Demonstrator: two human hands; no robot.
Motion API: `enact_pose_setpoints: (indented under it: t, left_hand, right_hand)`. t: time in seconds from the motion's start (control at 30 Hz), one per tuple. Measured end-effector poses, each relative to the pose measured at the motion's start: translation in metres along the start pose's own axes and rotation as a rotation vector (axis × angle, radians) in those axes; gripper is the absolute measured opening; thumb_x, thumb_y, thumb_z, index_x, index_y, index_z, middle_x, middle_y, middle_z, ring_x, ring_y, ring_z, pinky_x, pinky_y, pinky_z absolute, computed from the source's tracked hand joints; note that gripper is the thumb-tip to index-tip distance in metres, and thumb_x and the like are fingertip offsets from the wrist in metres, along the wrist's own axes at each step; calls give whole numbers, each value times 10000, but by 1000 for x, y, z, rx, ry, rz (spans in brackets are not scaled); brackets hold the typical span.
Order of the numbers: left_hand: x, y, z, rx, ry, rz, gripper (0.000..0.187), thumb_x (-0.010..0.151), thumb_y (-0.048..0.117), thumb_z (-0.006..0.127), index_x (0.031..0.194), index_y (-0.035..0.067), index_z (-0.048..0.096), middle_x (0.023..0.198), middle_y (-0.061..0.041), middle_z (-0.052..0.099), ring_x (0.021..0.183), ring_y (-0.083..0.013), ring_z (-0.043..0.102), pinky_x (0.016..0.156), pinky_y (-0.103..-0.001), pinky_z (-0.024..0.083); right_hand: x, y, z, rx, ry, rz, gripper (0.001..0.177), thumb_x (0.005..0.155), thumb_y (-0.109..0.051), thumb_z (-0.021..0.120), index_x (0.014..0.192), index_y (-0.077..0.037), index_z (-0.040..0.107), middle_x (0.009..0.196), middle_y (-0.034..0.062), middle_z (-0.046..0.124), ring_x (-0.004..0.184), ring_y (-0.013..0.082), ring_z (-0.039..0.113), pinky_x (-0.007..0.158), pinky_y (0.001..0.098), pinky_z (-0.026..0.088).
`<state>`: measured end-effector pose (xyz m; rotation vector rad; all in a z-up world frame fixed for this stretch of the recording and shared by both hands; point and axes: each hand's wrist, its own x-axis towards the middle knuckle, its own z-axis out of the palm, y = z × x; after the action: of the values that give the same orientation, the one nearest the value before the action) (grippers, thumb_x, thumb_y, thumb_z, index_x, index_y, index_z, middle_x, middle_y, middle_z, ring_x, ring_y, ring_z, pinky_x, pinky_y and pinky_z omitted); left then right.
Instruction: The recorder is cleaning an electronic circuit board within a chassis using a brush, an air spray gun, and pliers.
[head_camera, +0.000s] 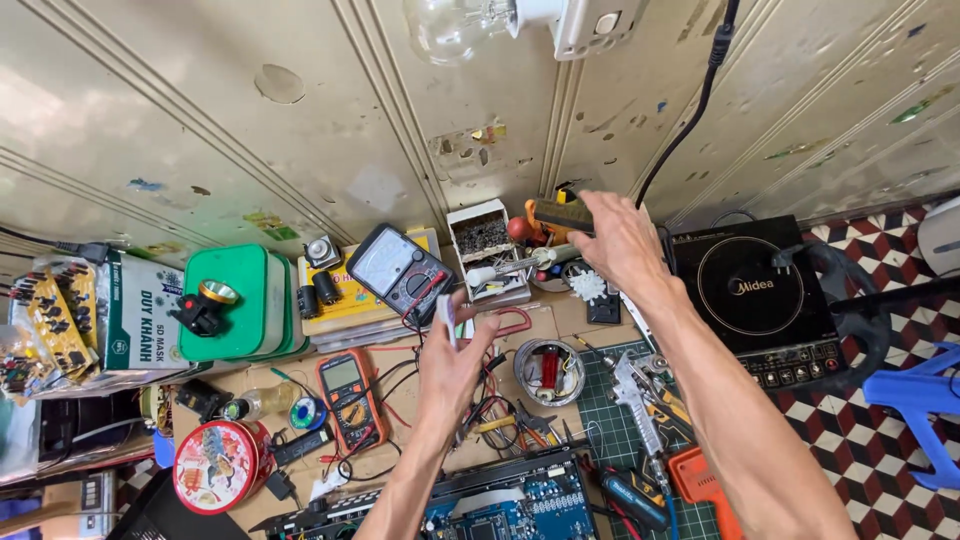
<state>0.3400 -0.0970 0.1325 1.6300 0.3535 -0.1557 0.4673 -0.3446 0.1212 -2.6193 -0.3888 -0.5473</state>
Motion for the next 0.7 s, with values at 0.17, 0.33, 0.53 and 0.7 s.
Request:
enact_pose_setpoints:
  t: [0.17,0.33,0.53,0.7]
  left_hand:
    - [38,1,15,59,21,199,618,899,339,734,1418,54,553,1166,-91,734,1041,-134,655,937,-292,494]
    - [39,-1,18,28,46,94,461,937,331,697,1296,41,699,997,-76,759,854,-117,634,773,-295,530]
    - [26,33,22,210,61,86,351,952,337,657,1230,123,678,873,-59,740,675,-160,600,636,-310,523]
    - [27,41,14,480,7,601,310,940,197,674,1218,109,568,884,-133,721,760,-273,740,642,-357,567]
  right_hand:
    - [9,15,-2,72,-226,213,295,912,-214,724,1172,-81,687,1007,219,710,946,415,667,832,505,519]
    - [8,-9,-73,5,13,332,267,976,-262,735,1101,-30,692,783,224,679,739,404,672,689,495,514]
    - [-5,-18,-86,137,220,402,231,946,-177,735,1116,-28,693,815,175,689,676,320,691,666,431,534]
    - [-7,-9,-64,49,152,299,207,950,-195,723,1002,-1,674,902,193,708,781,378,685,697,465,532]
